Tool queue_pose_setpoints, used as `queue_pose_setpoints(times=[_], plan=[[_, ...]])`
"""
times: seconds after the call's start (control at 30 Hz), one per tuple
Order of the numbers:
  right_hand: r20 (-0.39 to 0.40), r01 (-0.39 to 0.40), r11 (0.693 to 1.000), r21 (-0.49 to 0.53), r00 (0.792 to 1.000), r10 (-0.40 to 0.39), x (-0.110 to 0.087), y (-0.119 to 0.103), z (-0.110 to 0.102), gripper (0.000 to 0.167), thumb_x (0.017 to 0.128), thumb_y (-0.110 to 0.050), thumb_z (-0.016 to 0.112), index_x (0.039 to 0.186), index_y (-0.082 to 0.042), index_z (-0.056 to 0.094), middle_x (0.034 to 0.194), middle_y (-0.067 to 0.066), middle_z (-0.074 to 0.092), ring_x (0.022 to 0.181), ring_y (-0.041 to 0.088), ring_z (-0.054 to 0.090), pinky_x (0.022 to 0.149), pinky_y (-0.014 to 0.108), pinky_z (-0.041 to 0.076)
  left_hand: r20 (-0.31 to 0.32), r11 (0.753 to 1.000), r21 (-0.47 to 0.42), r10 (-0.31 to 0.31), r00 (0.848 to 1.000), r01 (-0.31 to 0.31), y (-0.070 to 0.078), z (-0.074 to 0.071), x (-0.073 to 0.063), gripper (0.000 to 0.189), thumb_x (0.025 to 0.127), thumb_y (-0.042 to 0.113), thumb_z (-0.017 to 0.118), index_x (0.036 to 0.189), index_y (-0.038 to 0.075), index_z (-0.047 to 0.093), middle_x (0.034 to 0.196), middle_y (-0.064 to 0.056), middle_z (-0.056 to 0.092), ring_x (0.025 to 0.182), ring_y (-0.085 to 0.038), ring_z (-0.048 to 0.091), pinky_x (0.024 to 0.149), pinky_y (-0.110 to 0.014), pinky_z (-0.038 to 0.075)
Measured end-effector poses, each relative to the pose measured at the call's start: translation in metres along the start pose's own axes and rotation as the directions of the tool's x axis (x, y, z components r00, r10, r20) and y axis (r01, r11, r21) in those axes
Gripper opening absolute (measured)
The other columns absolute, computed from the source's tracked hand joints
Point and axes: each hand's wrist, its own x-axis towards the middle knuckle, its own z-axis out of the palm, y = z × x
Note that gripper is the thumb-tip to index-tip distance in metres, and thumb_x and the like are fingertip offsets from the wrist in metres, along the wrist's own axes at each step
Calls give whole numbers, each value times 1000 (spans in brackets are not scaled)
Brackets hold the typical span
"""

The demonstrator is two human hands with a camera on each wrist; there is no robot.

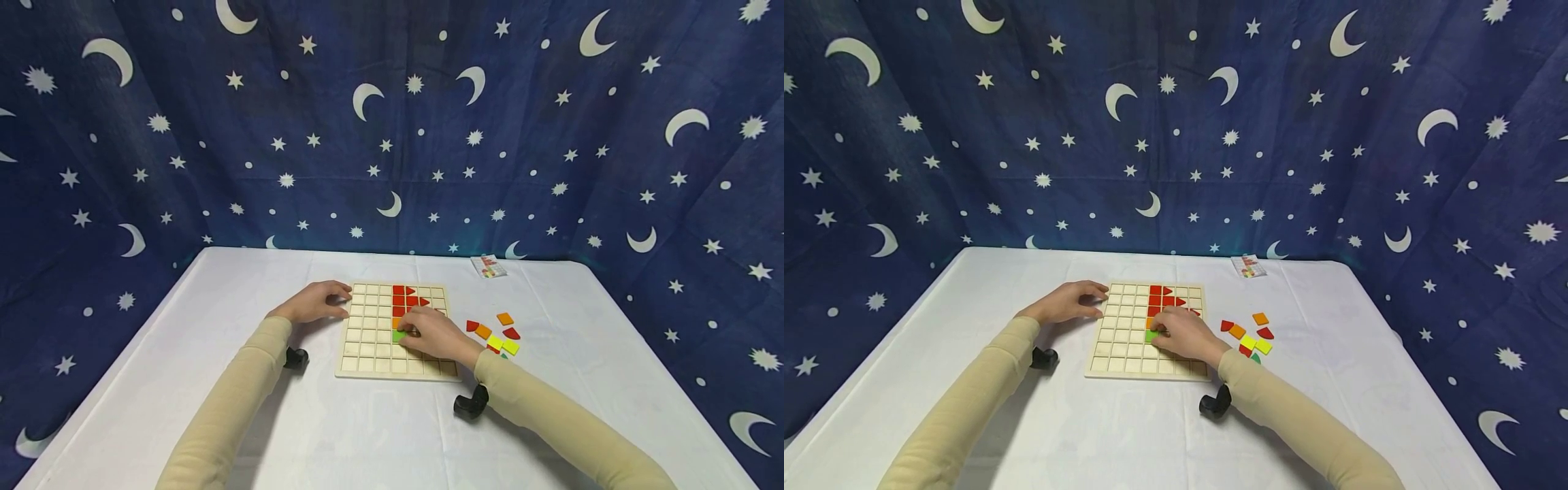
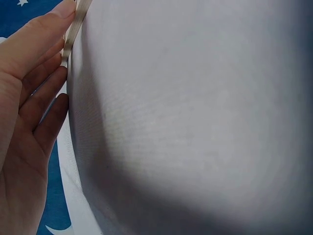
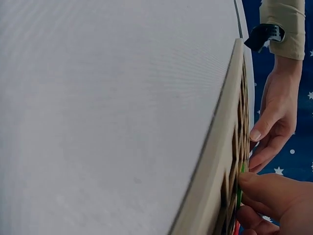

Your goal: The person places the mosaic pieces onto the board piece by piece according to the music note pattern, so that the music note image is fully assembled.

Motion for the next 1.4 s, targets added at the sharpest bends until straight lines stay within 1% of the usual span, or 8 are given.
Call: queue_pose_setpoints(times=[0.17, 0.5, 0.7, 0.9, 1.03, 1.1, 1.27, 1.4], plan=[[-5, -28, 1000, 12, 1000, 28, -1, 0, 2, 20, 88, -25, 74, 103, -12, 72, 92, -3, 63, 86, 12, 56, 78, 32, 51, 0, 1000, 9, 9, 1000, -9, 0, 1, 0, 45, 84, 28, 78, 121, 4, 67, 140, -13, 54, 132, -31, 46, 113, -43, 35], [-12, -16, 1000, 23, 1000, 16, -5, 3, 1, 22, 90, -27, 72, 107, -13, 73, 96, -3, 64, 88, 12, 56, 80, 32, 51, 0, 1000, 0, 3, 1000, -3, 1, -1, -1, 45, 84, 27, 78, 121, 4, 67, 139, -12, 54, 132, -31, 46, 112, -44, 36], [-35, -103, 988, 116, 994, 107, -25, 16, -12, 26, 92, -24, 70, 113, -9, 70, 103, 0, 65, 89, 14, 58, 81, 34, 52, -3, 1000, 14, 13, 1000, -13, 1, 1, -1, 45, 85, 27, 78, 121, 4, 67, 139, -13, 54, 131, -32, 47, 111, -45, 37], [-56, -251, 955, 159, 963, 262, -57, 46, -30, 25, 92, -22, 69, 113, -9, 70, 101, -1, 64, 84, 14, 56, 74, 32, 51, 3, 1000, 9, -15, 1000, 15, 1, 2, 0, 45, 85, 26, 78, 123, 5, 66, 140, -12, 54, 133, -31, 45, 113, -46, 35], [-59, -316, 938, 143, 943, 327, -78, 72, -41, 25, 92, -18, 69, 113, -6, 70, 101, 3, 65, 86, 18, 57, 77, 38, 52, 0, 1000, -1, -25, 1000, 25, 1, 1, 0, 45, 85, 26, 78, 123, 5, 66, 140, -11, 54, 134, -31, 44, 113, -46, 34], [-58, -361, 923, 132, 927, 371, -87, 85, -46, 26, 91, -17, 70, 113, -4, 69, 101, 5, 65, 87, 19, 58, 80, 39, 53, 1, 1000, -6, -24, 1000, 24, 1, 0, 0, 46, 85, 26, 78, 124, 5, 66, 140, -11, 53, 134, -31, 44, 113, -45, 34], [-59, -457, 884, 99, 884, 464, -105, 115, -56, 26, 91, -13, 68, 114, -1, 69, 105, 12, 64, 86, 24, 56, 77, 38, 53, 0, 1000, -10, -16, 1000, 16, 2, 0, 0, 47, 84, 27, 78, 123, 4, 66, 140, -12, 54, 133, -31, 45, 113, -45, 35], [-50, -494, 865, 90, 865, 500, -113, 130, -61, 30, 91, -11, 66, 117, 2, 66, 110, 17, 64, 88, 26, 56, 78, 41, 54, 3, 1000, -12, -13, 1000, 13, 2, -1, 0, 46, 85, 27, 78, 123, 4, 66, 140, -12, 54, 133, -31, 45, 113, -45, 35]])
